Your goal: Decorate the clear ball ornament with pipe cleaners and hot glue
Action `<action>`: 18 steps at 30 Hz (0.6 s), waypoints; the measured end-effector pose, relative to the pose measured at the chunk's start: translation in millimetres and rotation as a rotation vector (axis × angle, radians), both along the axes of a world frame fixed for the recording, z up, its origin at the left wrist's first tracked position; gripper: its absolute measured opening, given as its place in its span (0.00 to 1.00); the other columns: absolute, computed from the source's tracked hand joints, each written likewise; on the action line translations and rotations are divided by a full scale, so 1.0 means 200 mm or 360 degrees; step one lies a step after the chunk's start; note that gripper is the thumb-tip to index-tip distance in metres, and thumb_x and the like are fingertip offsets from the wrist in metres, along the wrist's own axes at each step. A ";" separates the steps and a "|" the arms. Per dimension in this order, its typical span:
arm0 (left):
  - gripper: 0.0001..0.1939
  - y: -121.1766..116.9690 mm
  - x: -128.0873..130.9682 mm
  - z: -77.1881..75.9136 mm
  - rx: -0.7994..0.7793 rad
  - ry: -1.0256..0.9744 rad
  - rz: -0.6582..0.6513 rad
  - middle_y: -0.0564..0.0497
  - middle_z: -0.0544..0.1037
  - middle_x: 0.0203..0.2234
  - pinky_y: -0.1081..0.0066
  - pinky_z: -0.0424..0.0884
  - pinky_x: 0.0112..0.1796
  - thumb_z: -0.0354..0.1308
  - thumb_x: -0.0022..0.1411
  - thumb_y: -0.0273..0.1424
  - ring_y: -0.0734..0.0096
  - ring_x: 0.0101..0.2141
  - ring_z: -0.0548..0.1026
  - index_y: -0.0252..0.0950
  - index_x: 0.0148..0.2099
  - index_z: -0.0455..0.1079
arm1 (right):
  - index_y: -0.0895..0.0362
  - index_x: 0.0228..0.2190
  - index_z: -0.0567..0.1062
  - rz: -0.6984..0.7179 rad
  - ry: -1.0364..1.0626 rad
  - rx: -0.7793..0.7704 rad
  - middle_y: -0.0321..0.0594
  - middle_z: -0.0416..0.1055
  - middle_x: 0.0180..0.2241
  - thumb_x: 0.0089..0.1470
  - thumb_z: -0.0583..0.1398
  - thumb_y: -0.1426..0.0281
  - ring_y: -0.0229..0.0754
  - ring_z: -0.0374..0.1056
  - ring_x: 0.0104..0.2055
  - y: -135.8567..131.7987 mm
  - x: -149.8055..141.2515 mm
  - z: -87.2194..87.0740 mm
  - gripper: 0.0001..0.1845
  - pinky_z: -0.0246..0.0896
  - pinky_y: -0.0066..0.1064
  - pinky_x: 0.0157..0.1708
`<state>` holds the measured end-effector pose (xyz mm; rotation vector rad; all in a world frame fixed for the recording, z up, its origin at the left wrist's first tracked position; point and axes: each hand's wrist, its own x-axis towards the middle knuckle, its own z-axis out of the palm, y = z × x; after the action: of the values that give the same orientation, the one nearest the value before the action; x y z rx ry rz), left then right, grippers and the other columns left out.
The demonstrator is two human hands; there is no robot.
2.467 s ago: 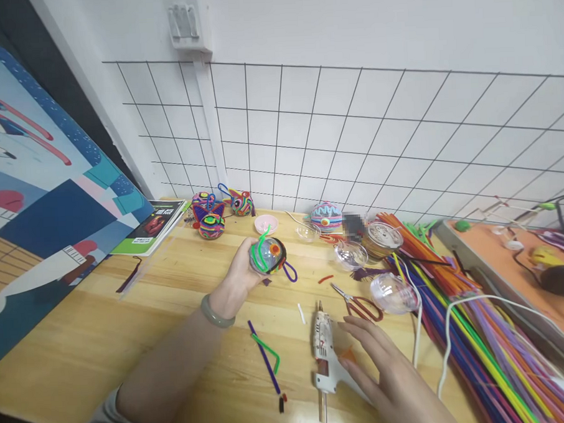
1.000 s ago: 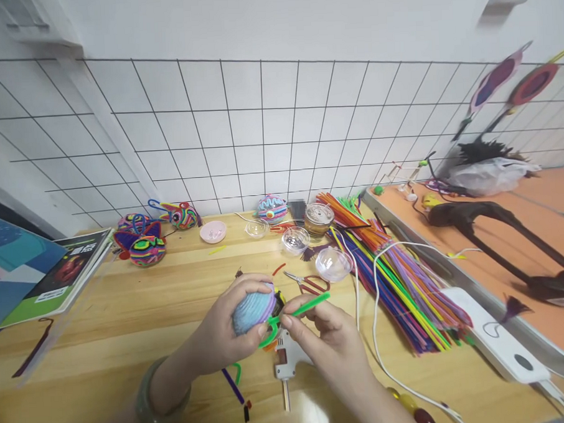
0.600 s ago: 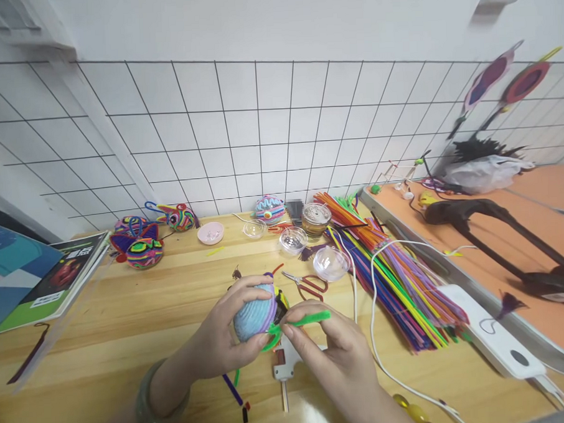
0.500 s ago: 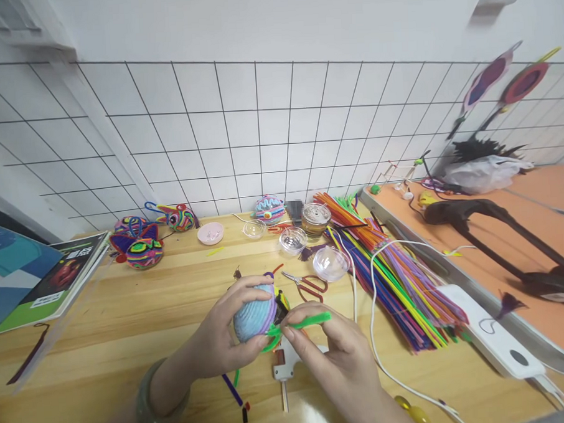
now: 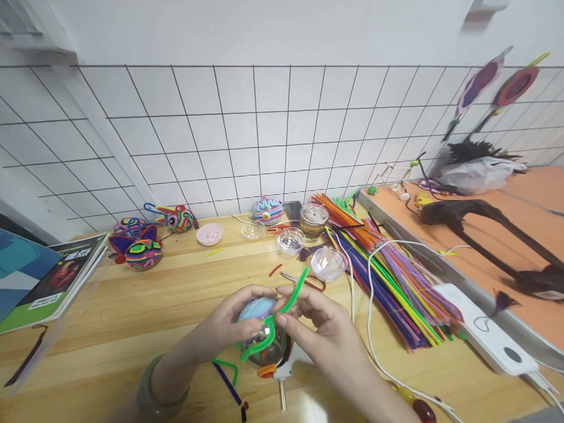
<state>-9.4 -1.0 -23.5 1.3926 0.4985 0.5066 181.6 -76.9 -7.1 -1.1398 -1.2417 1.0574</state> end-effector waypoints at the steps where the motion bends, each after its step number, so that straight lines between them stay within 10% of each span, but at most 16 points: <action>1: 0.26 0.00 0.00 0.00 -0.0054 -0.0008 -0.0010 0.44 0.71 0.48 0.64 0.66 0.45 0.61 0.57 0.42 0.60 0.46 0.70 0.36 0.54 0.64 | 0.49 0.40 0.77 -0.0003 0.0026 -0.0013 0.36 0.77 0.35 0.51 0.66 0.66 0.38 0.71 0.37 0.01 0.00 0.00 0.12 0.67 0.31 0.40; 18: 0.21 0.00 0.04 -0.03 -0.0864 -0.0211 0.0057 0.46 0.75 0.36 0.69 0.65 0.38 0.68 0.49 0.37 0.69 0.35 0.72 0.33 0.43 0.71 | 0.54 0.28 0.80 0.0129 0.0239 -0.0301 0.34 0.74 0.25 0.47 0.68 0.62 0.34 0.66 0.28 0.09 -0.03 -0.02 0.09 0.62 0.25 0.31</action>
<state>-1.4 -1.8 -28.5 0.8271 0.5071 0.4468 175.7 -58.6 -10.7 -1.1365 -1.0946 1.3196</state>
